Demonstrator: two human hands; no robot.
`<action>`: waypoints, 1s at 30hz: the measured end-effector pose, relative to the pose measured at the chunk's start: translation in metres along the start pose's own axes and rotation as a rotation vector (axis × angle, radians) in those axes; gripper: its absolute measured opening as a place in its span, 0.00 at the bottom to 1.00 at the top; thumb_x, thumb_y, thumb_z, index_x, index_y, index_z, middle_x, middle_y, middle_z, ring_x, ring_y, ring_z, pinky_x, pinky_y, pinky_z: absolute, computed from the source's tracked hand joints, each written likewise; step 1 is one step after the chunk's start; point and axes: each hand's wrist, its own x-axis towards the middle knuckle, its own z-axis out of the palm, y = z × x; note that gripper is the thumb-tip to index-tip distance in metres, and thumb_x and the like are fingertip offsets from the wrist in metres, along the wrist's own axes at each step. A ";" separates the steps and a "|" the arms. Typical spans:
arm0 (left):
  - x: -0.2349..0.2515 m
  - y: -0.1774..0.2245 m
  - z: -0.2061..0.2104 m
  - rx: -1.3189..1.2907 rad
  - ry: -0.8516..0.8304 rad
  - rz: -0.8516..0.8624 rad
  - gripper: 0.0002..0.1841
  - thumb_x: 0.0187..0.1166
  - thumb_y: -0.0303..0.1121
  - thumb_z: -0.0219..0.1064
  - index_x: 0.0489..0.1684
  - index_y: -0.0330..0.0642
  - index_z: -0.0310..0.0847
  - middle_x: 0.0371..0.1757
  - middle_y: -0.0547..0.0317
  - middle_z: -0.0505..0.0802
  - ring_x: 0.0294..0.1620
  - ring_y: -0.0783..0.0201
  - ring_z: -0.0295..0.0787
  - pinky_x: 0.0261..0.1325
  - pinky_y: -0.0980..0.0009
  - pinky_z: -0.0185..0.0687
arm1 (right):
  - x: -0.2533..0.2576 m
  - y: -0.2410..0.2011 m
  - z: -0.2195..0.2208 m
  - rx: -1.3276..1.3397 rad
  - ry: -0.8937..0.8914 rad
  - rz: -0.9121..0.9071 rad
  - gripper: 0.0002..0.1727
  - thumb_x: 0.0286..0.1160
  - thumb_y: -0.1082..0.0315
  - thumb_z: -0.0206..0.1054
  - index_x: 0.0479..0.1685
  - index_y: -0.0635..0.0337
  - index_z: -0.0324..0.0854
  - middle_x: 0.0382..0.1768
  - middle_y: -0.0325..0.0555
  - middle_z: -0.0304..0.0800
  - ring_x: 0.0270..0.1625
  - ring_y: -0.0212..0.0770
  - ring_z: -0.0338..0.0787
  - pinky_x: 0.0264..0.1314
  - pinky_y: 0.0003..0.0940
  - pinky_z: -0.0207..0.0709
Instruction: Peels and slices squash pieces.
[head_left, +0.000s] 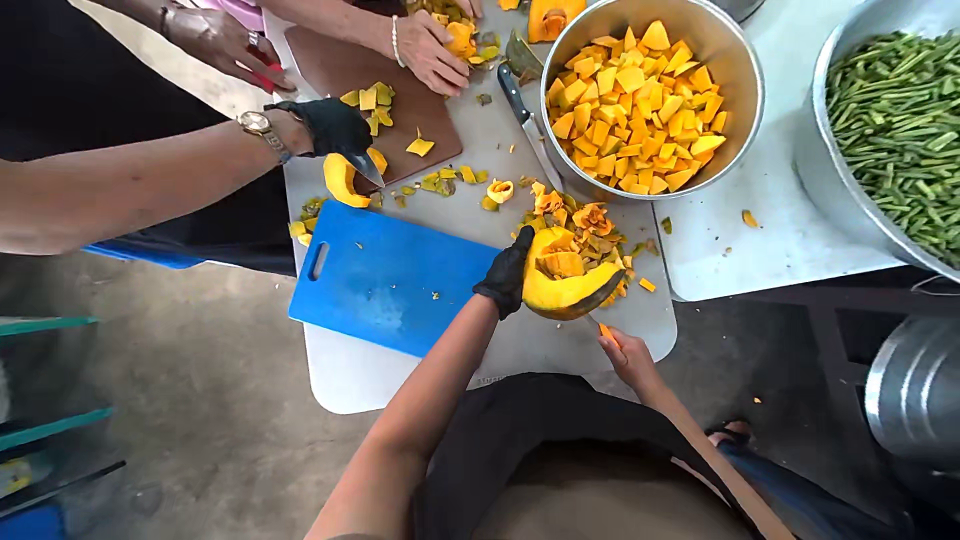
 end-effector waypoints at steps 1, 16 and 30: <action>0.000 0.000 -0.001 0.009 -0.018 -0.004 0.29 0.94 0.55 0.40 0.66 0.41 0.78 0.53 0.52 0.89 0.52 0.64 0.87 0.58 0.61 0.84 | 0.003 0.002 -0.004 -0.015 -0.024 0.005 0.43 0.82 0.37 0.47 0.48 0.77 0.86 0.29 0.67 0.88 0.33 0.64 0.89 0.41 0.65 0.78; -0.005 -0.005 0.007 -0.194 0.133 0.022 0.28 0.95 0.53 0.37 0.67 0.42 0.77 0.53 0.53 0.88 0.52 0.64 0.85 0.58 0.62 0.83 | 0.001 -0.035 0.031 -0.071 0.172 0.140 0.35 0.86 0.47 0.55 0.51 0.79 0.85 0.33 0.71 0.90 0.39 0.71 0.91 0.42 0.70 0.78; 0.000 -0.029 0.007 -0.203 0.110 0.189 0.33 0.95 0.54 0.32 0.80 0.40 0.69 0.66 0.47 0.85 0.64 0.62 0.83 0.69 0.59 0.80 | 0.022 -0.022 0.003 0.163 0.125 0.171 0.32 0.91 0.50 0.46 0.40 0.75 0.83 0.22 0.46 0.78 0.26 0.38 0.77 0.34 0.42 0.73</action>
